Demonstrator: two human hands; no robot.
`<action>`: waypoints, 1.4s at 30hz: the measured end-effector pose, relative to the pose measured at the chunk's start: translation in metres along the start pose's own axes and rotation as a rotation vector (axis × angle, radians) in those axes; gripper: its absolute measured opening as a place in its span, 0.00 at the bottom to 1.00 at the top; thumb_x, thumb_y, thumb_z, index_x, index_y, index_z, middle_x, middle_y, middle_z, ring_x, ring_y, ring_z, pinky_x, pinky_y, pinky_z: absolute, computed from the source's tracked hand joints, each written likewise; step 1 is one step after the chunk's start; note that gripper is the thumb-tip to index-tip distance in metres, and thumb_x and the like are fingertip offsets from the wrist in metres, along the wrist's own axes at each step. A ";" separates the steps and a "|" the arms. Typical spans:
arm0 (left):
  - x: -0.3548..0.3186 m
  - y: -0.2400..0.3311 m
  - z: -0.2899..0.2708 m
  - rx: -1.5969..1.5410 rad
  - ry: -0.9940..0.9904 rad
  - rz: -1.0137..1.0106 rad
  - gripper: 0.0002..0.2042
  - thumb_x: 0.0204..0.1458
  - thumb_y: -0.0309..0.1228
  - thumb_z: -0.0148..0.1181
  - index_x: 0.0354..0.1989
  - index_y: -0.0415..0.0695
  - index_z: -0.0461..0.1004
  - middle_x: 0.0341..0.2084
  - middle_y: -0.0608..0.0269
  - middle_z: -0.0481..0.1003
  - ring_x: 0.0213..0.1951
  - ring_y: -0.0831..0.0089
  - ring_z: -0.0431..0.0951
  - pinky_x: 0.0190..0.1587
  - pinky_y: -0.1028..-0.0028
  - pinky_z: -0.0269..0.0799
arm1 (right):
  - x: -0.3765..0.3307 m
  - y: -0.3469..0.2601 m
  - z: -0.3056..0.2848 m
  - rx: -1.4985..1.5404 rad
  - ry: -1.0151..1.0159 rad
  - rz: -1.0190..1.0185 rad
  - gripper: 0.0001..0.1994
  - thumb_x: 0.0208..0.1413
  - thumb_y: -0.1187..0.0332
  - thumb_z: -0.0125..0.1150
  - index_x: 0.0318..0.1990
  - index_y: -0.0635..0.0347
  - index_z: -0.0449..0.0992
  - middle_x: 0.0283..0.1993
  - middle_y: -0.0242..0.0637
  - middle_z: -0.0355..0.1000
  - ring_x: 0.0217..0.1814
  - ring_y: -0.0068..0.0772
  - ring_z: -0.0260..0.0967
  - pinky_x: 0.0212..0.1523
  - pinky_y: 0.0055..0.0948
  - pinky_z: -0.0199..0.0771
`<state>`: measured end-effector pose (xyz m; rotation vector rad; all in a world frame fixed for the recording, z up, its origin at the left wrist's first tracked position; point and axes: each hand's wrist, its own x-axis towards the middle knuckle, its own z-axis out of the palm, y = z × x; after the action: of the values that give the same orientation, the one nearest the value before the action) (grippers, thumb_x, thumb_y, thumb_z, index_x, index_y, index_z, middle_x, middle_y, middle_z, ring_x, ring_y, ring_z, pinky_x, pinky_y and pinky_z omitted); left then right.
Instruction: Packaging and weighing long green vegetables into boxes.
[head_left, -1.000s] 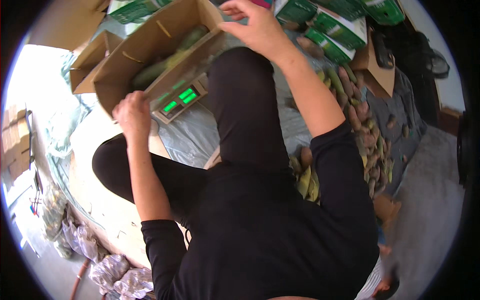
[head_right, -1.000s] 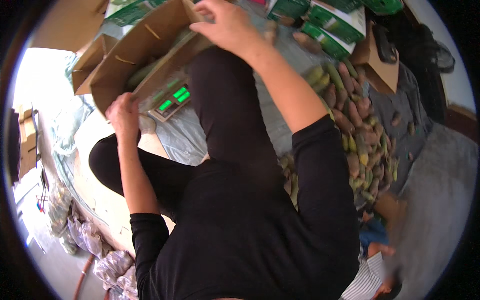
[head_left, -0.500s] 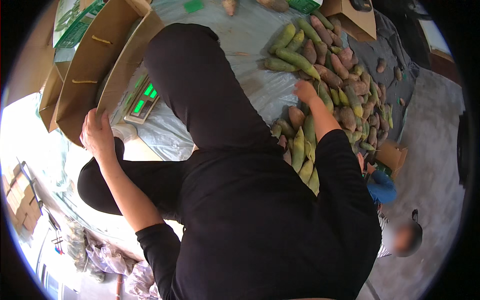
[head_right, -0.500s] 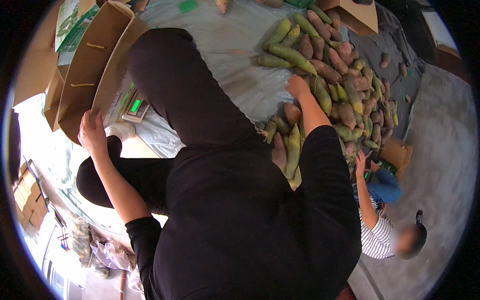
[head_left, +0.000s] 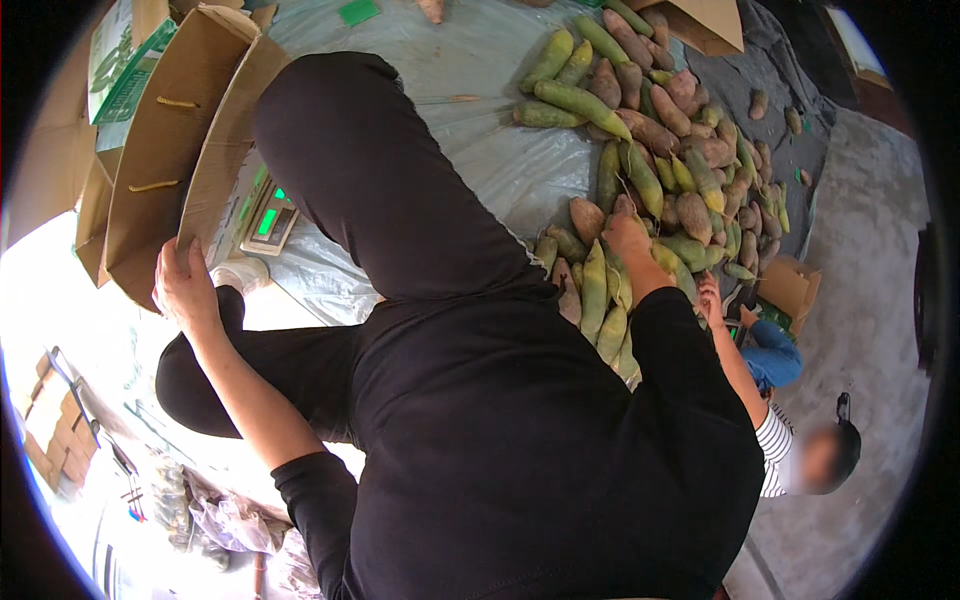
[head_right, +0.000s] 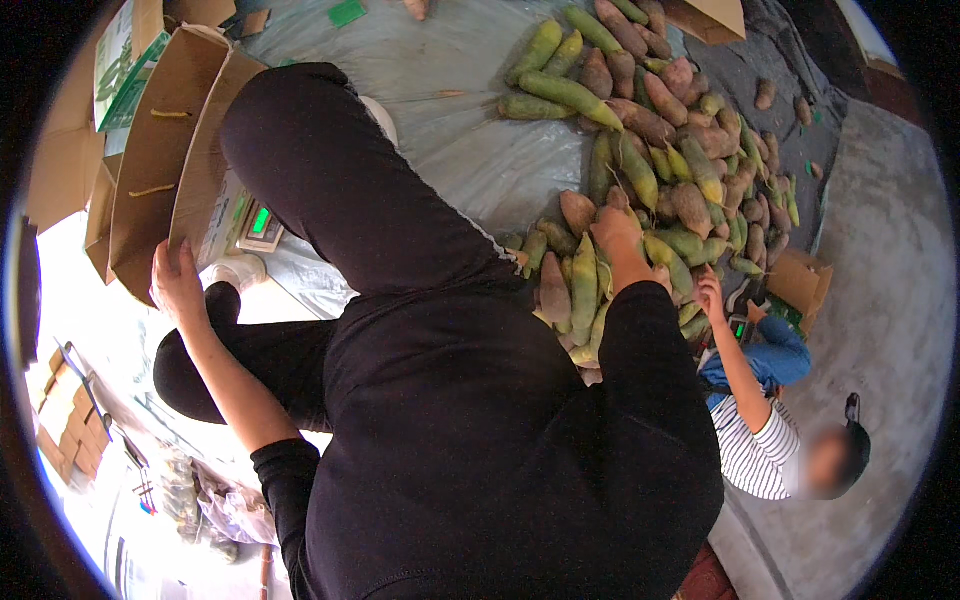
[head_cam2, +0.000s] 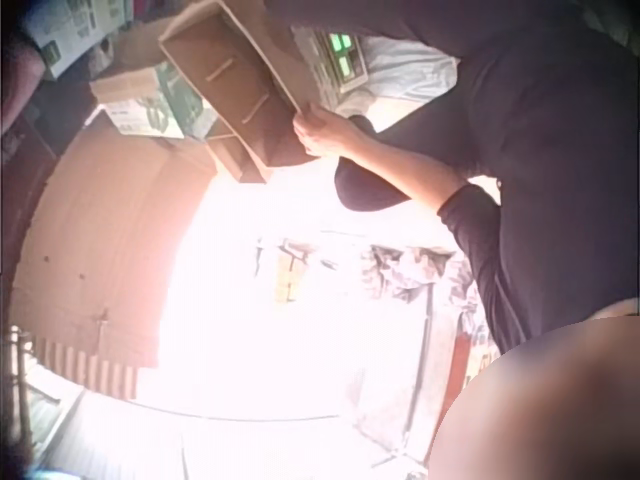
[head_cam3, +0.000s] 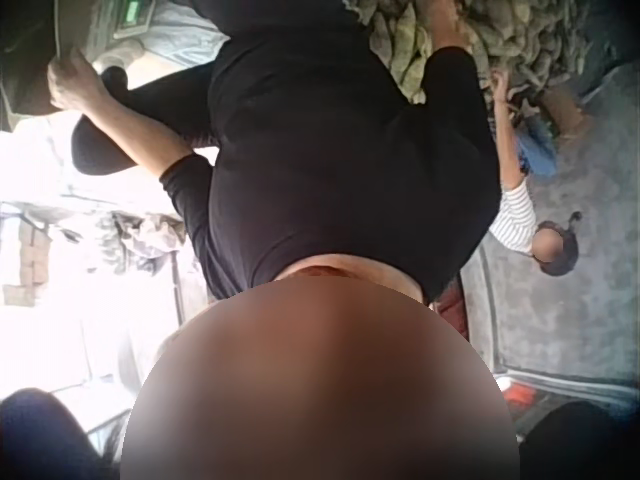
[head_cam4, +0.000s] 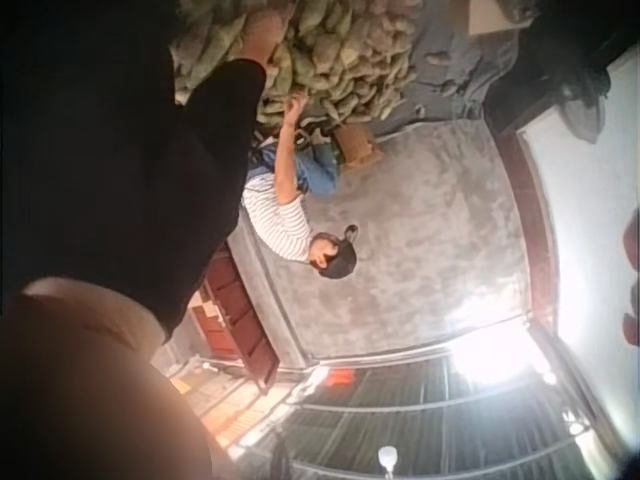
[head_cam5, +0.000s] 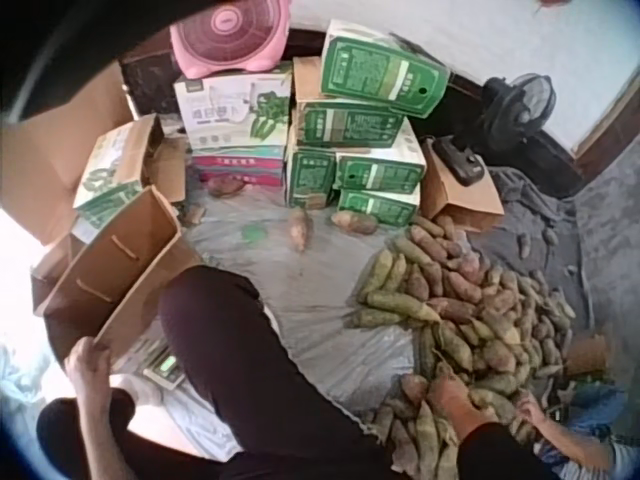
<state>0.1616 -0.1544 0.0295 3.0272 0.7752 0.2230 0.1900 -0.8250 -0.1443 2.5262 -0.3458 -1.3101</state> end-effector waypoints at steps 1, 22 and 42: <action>0.000 0.001 0.000 -0.031 -0.016 0.000 0.15 0.50 0.41 0.56 0.41 0.44 0.73 0.38 0.58 0.76 0.42 0.58 0.75 0.44 0.63 0.68 | -0.006 -0.003 -0.002 -0.001 0.001 -0.003 0.27 0.51 0.57 0.61 0.57 0.59 0.66 0.55 0.44 0.68 0.54 0.44 0.68 0.51 0.42 0.71; -0.007 0.005 -0.028 -0.082 0.017 -0.003 0.13 0.48 0.34 0.57 0.43 0.48 0.73 0.39 0.60 0.75 0.47 0.61 0.72 0.54 0.62 0.60 | 0.035 -0.050 0.156 -0.023 -0.137 -0.296 0.37 0.35 0.62 0.74 0.52 0.65 0.58 0.49 0.54 0.68 0.55 0.52 0.66 0.49 0.41 0.69; -0.013 -0.006 -0.022 -0.259 0.139 -0.060 0.11 0.49 0.35 0.58 0.41 0.49 0.75 0.39 0.63 0.75 0.50 0.63 0.70 0.62 0.55 0.50 | -0.146 -0.217 -0.294 0.990 0.706 -1.172 0.27 0.41 0.78 0.66 0.51 0.60 0.64 0.46 0.38 0.67 0.49 0.31 0.66 0.51 0.30 0.66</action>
<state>0.1439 -0.1561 0.0491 2.7634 0.7754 0.4952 0.3684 -0.5356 0.0534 4.0251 1.0401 -0.2218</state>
